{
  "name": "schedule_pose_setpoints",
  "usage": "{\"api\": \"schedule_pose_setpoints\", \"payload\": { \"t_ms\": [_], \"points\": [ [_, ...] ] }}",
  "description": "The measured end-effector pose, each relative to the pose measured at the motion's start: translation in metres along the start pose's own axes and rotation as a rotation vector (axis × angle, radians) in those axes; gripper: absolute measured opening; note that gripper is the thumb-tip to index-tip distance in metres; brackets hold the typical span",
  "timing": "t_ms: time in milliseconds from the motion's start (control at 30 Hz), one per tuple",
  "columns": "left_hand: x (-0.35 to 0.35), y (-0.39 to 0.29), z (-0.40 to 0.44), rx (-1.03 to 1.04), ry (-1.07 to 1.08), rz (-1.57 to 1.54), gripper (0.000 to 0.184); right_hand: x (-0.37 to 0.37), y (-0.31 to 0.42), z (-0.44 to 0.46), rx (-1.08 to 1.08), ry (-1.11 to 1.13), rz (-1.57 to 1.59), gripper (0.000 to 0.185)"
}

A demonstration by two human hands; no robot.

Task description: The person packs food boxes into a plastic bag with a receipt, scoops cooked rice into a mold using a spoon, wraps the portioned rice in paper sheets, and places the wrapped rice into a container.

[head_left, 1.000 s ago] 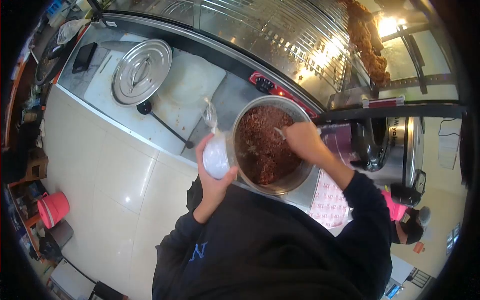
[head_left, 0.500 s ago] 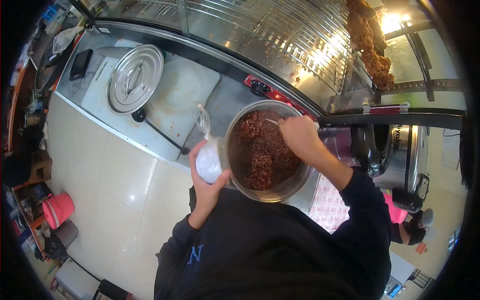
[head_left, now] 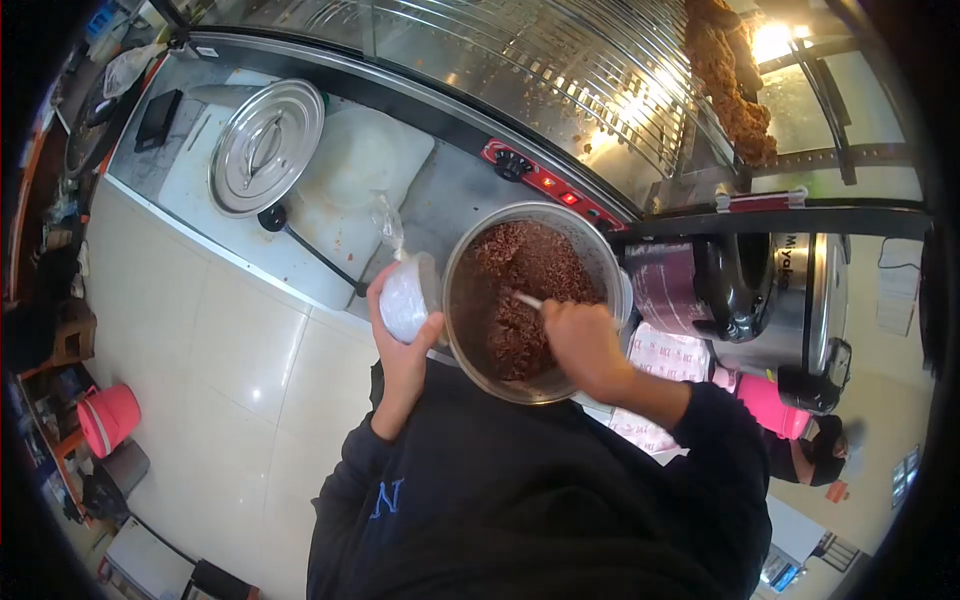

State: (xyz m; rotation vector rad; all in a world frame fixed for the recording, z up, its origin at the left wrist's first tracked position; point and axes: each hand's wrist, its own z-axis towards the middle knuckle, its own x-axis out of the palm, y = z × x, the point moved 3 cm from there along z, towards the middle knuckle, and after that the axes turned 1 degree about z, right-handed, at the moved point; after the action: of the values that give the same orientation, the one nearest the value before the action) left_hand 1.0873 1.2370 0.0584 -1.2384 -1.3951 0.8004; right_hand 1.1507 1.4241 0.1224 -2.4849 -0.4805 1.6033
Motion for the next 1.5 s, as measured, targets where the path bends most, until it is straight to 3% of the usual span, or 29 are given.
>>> {"api": "schedule_pose_setpoints", "payload": {
  "t_ms": [133,233,433,567,700,800,933,1167,1267,1500],
  "points": [
    [0.002,-0.007,-0.006,-0.026,0.029,-0.04,0.075,-0.029,-0.041,0.02,0.116,-0.197,0.038,0.005],
    [0.002,-0.005,-0.009,0.016,0.081,0.024,0.074,0.031,-0.03,0.063,-0.044,-0.126,-0.022,0.005],
    [0.004,-0.007,-0.007,0.037,0.075,0.033,0.073,0.032,-0.041,0.055,-0.1,-0.19,0.169,0.009],
    [0.001,-0.004,-0.007,-0.001,0.065,-0.012,0.073,0.028,-0.023,0.024,-0.141,-0.166,0.24,0.009],
    [0.003,-0.018,-0.014,-0.018,0.104,0.048,0.073,0.008,-0.038,-0.002,-0.024,-0.12,0.265,0.011],
    [-0.002,-0.02,-0.023,-0.009,0.156,0.103,0.074,0.023,-0.037,0.005,-0.089,-0.07,0.303,0.011],
    [0.0,-0.017,-0.029,-0.009,0.149,0.119,0.074,0.033,-0.014,0.019,-0.105,0.019,0.524,0.013],
    [0.001,-0.018,-0.029,-0.04,0.161,0.078,0.075,0.048,0.002,0.021,-0.159,-0.063,0.759,0.017],
    [-0.002,-0.014,-0.027,-0.056,0.131,0.066,0.078,0.05,-0.005,0.014,-0.099,0.067,0.86,0.02],
    [0.023,-0.064,-0.027,0.152,0.112,0.08,0.094,0.051,-0.044,-0.012,-0.045,0.002,1.125,0.021]
  ]
}}
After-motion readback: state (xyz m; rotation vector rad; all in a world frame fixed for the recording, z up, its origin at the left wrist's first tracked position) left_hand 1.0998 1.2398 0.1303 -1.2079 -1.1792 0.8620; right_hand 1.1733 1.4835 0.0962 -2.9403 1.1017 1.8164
